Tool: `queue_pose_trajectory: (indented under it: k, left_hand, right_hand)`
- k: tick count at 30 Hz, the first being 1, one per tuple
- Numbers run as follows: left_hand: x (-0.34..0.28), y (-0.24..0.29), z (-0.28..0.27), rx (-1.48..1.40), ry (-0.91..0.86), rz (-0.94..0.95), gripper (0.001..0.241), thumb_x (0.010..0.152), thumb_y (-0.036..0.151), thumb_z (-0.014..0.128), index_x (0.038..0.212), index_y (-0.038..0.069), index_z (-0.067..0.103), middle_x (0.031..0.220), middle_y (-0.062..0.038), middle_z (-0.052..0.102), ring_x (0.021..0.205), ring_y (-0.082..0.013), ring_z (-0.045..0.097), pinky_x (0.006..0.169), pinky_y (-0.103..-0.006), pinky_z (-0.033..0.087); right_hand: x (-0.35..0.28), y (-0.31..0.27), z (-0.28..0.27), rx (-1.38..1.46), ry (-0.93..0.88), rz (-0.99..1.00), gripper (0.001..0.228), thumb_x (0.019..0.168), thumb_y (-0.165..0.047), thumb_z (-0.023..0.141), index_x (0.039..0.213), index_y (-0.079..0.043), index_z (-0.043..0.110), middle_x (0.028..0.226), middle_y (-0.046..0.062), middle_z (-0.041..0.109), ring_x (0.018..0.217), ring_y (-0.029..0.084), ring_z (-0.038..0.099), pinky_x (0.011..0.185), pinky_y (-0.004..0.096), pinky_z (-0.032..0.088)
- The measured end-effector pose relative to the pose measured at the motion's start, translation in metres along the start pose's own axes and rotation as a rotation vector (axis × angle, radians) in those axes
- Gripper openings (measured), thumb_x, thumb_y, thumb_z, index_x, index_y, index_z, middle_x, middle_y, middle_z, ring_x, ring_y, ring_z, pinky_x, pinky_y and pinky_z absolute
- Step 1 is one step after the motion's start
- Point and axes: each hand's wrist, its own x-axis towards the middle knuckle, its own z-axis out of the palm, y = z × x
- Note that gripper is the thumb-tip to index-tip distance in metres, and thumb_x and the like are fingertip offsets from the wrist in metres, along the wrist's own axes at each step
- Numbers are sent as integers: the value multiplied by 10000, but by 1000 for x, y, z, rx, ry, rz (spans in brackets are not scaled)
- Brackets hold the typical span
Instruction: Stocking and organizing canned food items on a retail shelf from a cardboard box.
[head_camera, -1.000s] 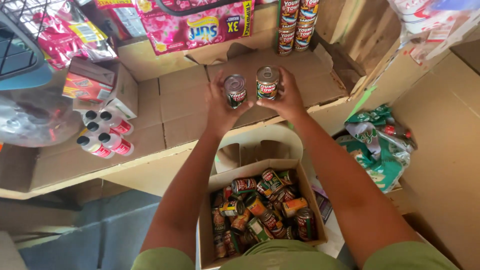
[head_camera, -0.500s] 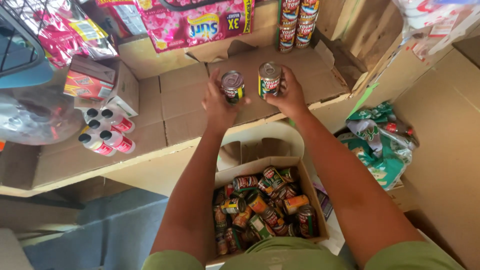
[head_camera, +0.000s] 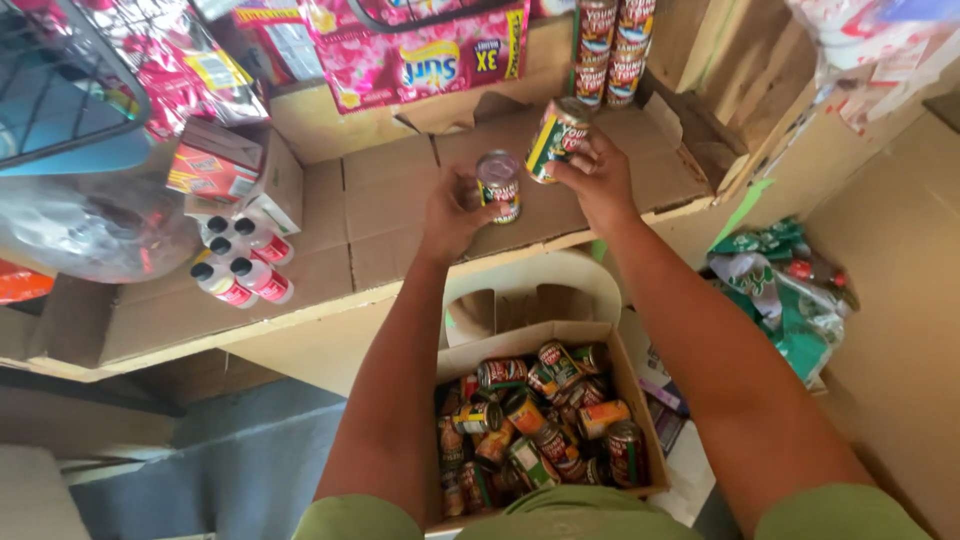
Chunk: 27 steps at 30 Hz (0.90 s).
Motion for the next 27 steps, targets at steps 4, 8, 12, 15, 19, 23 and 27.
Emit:
queue_pose_trajectory:
  k: [4, 8, 12, 15, 19, 23, 27]
  left_hand:
    - [-3, 8, 2, -123, -66, -15, 635, 774, -13, 885, 1285, -41, 509, 1189, -136, 701, 1091, -200, 705, 957, -357, 600]
    - [-3, 6, 2, -124, -59, 3, 618, 768, -16, 879, 1274, -21, 525, 1191, -149, 706, 1089, -203, 709, 953, -353, 605]
    - [-4, 8, 5, -89, -49, 19, 608, 768, 20, 883, 1276, -4, 550, 1185, -122, 716, 1085, -184, 711, 935, -339, 610]
    - [-7, 11, 4, 41, -23, 24, 606, 771, 78, 901, 1282, 15, 580, 1112, -86, 742, 1011, -155, 703, 875, -312, 590]
    - [-7, 5, 3, 192, 18, 77, 614, 771, 128, 926, 1287, 26, 610, 1035, -69, 750, 930, -132, 674, 824, -295, 565]
    - [-5, 2, 6, 322, 46, 96, 630, 752, 158, 942, 1280, 30, 625, 1006, -79, 750, 877, -143, 681, 787, -301, 574]
    - [19, -14, 8, 342, 40, 58, 656, 747, 180, 913, 1313, 47, 611, 1041, -83, 774, 865, -154, 732, 770, -311, 602]
  right_hand:
    - [16, -25, 29, 19, -60, -78, 604, 892, 82, 763, 1443, -34, 543, 1305, 49, 649, 1219, 170, 643, 1069, 347, 545]
    - [29, -16, 38, -251, -255, -40, 709, 890, 48, 794, 1515, -31, 467, 1329, 40, 636, 1204, 157, 641, 1053, 342, 561]
    - [24, -3, 46, -407, -265, -21, 820, 885, 4, 773, 1593, -51, 364, 1322, 20, 623, 1165, 141, 648, 985, 322, 575]
    - [15, -18, 61, -501, -219, -55, 855, 875, -2, 765, 1603, -51, 320, 1324, 20, 605, 1146, 140, 635, 927, 318, 592]
    - [6, -19, 60, -425, -212, -81, 861, 887, -38, 767, 1601, -43, 286, 1393, 26, 576, 1195, 134, 635, 971, 328, 578]
    - [-12, 12, 32, -613, -135, 29, 629, 886, -169, 827, 1441, -25, 565, 1196, 66, 725, 1063, 131, 698, 938, 320, 582]
    - [-8, 36, 18, -593, -31, -4, 441, 879, -231, 822, 1246, -25, 690, 1039, 61, 779, 942, 133, 740, 863, 293, 594]
